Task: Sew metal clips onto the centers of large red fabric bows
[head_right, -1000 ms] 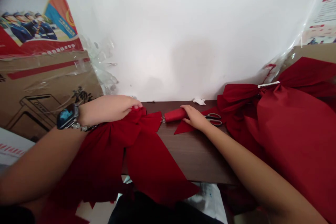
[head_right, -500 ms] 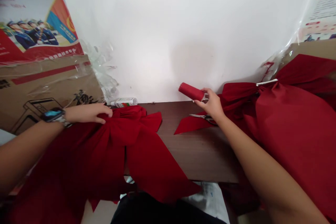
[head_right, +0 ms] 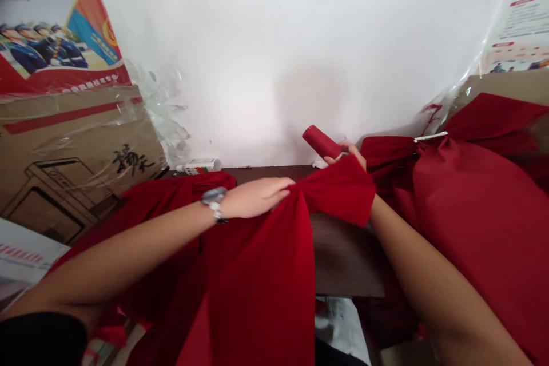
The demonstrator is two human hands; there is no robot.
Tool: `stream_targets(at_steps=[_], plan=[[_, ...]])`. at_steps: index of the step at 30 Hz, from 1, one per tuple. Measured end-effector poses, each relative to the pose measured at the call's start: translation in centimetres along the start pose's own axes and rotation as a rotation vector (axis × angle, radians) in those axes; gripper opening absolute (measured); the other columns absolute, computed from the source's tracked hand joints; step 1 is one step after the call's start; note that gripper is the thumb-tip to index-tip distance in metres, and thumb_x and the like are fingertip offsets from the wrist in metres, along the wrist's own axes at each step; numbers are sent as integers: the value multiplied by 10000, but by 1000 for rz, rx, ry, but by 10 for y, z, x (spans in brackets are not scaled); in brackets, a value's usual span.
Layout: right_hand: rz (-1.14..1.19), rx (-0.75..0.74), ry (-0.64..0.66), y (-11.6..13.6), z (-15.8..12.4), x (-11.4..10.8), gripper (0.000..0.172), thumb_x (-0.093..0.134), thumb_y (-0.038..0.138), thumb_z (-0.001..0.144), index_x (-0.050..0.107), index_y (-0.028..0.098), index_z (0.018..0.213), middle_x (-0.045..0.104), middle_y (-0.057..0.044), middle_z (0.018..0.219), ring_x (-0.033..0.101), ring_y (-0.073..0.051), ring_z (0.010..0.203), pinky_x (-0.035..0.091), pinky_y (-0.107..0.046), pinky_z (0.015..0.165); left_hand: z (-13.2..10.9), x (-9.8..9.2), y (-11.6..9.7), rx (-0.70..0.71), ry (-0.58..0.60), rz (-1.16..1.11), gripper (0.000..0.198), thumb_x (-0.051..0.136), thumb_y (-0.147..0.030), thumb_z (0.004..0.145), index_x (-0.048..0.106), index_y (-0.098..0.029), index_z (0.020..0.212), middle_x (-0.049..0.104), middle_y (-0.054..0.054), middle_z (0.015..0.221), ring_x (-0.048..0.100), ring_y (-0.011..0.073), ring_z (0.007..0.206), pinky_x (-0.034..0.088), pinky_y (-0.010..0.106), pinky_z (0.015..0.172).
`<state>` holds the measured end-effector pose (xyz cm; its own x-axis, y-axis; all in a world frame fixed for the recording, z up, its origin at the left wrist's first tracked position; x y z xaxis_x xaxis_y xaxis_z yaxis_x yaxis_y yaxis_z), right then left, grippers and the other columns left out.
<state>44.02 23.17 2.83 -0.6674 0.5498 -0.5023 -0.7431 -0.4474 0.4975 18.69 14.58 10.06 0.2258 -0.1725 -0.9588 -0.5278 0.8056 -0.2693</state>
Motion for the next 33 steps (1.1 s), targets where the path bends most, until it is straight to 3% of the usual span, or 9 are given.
stream_targets(at_steps=[3,6,11,15,19,23,26,29,33], plan=[[140,155,-160,-1,3,-8,590,635,508,736,483,161,1189,632,-147,1127,665,-277,933,558,-398,799,27,53,26,-83,-3,151,371,253,-290,961,537,-188,1177,642,108,1084,629,236,955,491,351,819],[265,219,-203,2,6,-11,583,720,454,659,527,161,1125,632,-143,1129,656,-275,955,544,-397,845,39,78,53,-188,-59,250,422,245,-280,958,490,-176,1285,627,135,1082,627,261,949,498,382,807],[466,178,-51,28,1,1,576,763,395,622,525,183,1102,628,-119,1101,650,-253,951,564,-367,804,30,65,67,-142,-228,171,425,428,-288,909,521,-129,1292,572,145,1242,464,301,1202,428,432,996],[573,135,96,68,-13,22,523,788,394,613,539,200,1031,630,-98,1068,643,-240,945,573,-342,758,11,43,71,-130,-435,-243,452,586,-398,834,592,-127,1196,564,145,1277,471,274,1232,380,413,1062],[644,89,256,102,-31,44,475,791,422,624,543,208,968,663,-71,986,654,-237,929,558,-365,808,1,54,79,-19,-497,-901,542,562,-518,831,564,-144,1223,569,137,1308,513,261,1235,383,397,1066],[644,75,348,110,-42,54,457,769,468,652,584,208,978,674,-71,977,654,-231,911,548,-363,810,-3,77,87,-41,-574,-1261,480,568,-511,834,607,-151,1150,634,129,1221,567,277,1173,442,422,1004],[679,125,294,101,-39,52,377,693,492,735,612,207,969,668,-66,941,647,-204,857,546,-344,778,-3,85,88,-78,-591,-1340,463,608,-493,809,615,-142,1110,662,128,1164,600,283,1121,474,428,955],[704,182,213,92,-34,47,343,691,484,738,618,202,919,643,-43,841,628,-169,727,550,-313,670,-3,86,89,-143,-599,-1237,468,677,-480,748,626,-120,1041,675,128,1127,608,283,1098,463,415,965],[747,242,251,89,-33,47,358,733,468,696,629,186,889,644,-36,788,633,-160,695,552,-294,622,-4,84,85,-130,-587,-1086,424,665,-450,765,625,-120,1029,678,125,1124,612,264,1092,449,383,981]])
Point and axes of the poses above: each hand's wrist, its own z-axis towards the middle knuckle, its own x-axis out of the palm, y = z × x, the point moved 4 cm from there along z, towards the middle knuckle
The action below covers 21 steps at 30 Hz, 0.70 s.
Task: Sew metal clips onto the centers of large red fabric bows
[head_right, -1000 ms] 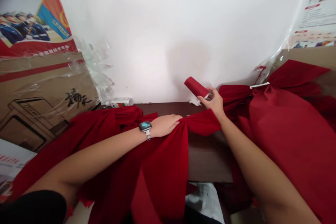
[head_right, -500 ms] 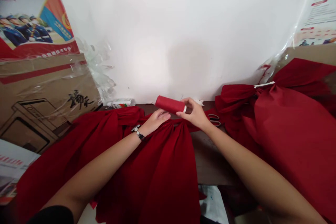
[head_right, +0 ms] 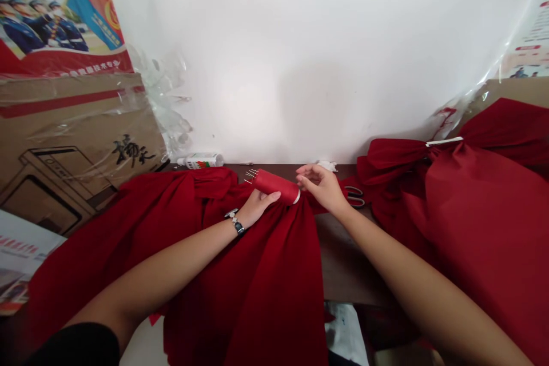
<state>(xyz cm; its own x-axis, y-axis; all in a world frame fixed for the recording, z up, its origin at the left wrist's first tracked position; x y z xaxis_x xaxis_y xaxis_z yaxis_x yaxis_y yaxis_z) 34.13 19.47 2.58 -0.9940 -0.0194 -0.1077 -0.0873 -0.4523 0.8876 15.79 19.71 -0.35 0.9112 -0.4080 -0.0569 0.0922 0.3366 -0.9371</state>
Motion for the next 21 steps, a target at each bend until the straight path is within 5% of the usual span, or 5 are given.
stream_targets(at_steps=[21], plan=[[79,10,44,2,0,-6,348,730,477,703,603,173,813,714,-69,825,699,-175,716,584,-320,692,-1,2,-2,2,8,-2,440,667,-434,763,606,-119,1064,663,136,1165,612,249,1107,448,370,995]])
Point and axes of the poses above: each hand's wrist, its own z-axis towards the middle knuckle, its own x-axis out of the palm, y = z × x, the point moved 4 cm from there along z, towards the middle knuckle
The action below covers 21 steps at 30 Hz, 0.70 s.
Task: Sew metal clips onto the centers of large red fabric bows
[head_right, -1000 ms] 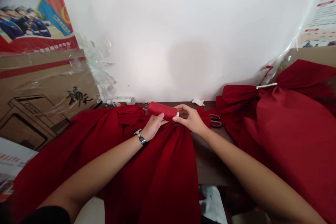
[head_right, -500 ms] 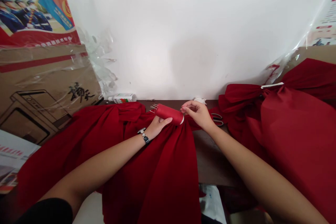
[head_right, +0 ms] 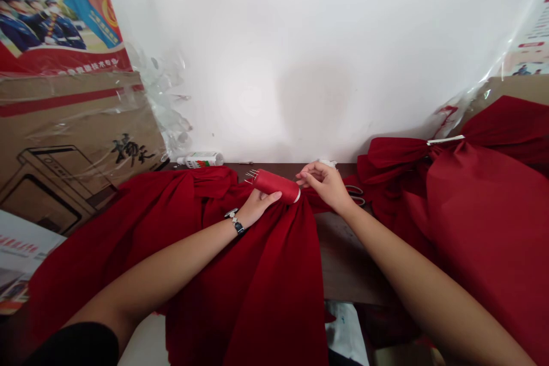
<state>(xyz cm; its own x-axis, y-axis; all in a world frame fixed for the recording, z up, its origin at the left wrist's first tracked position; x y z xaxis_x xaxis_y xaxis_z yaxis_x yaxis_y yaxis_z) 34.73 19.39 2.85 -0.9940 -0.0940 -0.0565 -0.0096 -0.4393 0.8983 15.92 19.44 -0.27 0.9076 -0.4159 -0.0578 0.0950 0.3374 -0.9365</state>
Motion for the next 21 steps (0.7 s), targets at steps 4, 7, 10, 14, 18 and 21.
stream_targets(at_steps=[4,7,10,14,18,21], plan=[[-20,13,5,0,-1,0,359,736,481,691,616,171,828,715,-77,854,703,-183,739,579,-301,664,-1,1,3,-6,10,-23,419,673,-414,763,607,-122,1056,661,134,1170,612,251,1110,451,380,996],[-51,16,4,0,-1,1,362,731,496,691,610,174,801,717,-76,842,702,-190,740,576,-296,649,-1,1,4,-11,11,-17,416,678,-414,763,606,-127,1055,663,129,1168,612,247,1110,442,382,1009],[-82,13,7,1,-2,1,366,716,512,703,601,177,795,718,-75,827,702,-192,746,578,-300,660,-1,0,4,-14,2,-7,421,677,-422,764,600,-132,1060,662,125,1173,611,245,1114,436,381,1017],[-90,21,24,0,-2,1,385,711,528,703,590,174,793,720,-81,829,704,-193,754,582,-307,680,-2,0,4,-8,-2,5,428,673,-428,768,593,-129,1064,658,127,1179,610,242,1115,436,372,1014],[-52,46,31,-2,-2,0,383,720,518,699,588,170,792,719,-80,829,706,-188,766,584,-309,705,-1,-1,3,0,1,35,426,659,-441,779,602,-125,1058,664,125,1165,611,242,1107,439,366,1006],[-35,58,34,-3,-2,0,380,718,515,704,587,170,796,723,-82,837,707,-186,770,582,-303,704,-1,-1,1,6,3,52,415,645,-448,790,613,-125,1048,670,121,1153,612,244,1100,443,366,997]])
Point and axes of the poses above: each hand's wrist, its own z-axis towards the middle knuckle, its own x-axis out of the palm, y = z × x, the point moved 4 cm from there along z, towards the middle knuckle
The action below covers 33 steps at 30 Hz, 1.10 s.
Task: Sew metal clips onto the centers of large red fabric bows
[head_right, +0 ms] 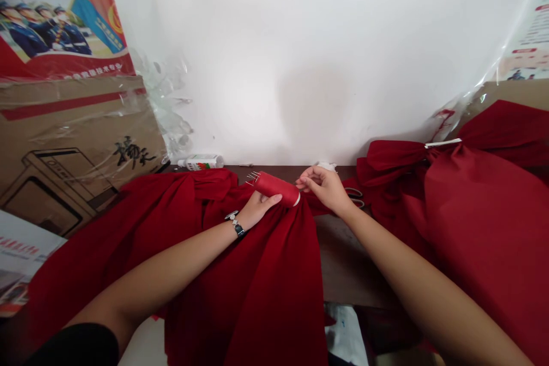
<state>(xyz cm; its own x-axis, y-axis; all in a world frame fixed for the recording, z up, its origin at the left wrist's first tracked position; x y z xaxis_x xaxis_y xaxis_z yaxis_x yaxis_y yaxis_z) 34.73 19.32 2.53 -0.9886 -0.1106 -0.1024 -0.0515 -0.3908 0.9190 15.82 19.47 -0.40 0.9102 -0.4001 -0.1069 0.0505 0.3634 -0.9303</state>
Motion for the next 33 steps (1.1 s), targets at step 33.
stream_targets(at_steps=[33], plan=[[-64,-15,-61,2,-3,0,342,729,492,685,585,184,714,710,-58,710,703,-193,704,596,-295,651,0,5,7,-32,33,-110,503,728,-448,707,603,-125,1072,648,150,1199,620,246,1114,454,401,1015]])
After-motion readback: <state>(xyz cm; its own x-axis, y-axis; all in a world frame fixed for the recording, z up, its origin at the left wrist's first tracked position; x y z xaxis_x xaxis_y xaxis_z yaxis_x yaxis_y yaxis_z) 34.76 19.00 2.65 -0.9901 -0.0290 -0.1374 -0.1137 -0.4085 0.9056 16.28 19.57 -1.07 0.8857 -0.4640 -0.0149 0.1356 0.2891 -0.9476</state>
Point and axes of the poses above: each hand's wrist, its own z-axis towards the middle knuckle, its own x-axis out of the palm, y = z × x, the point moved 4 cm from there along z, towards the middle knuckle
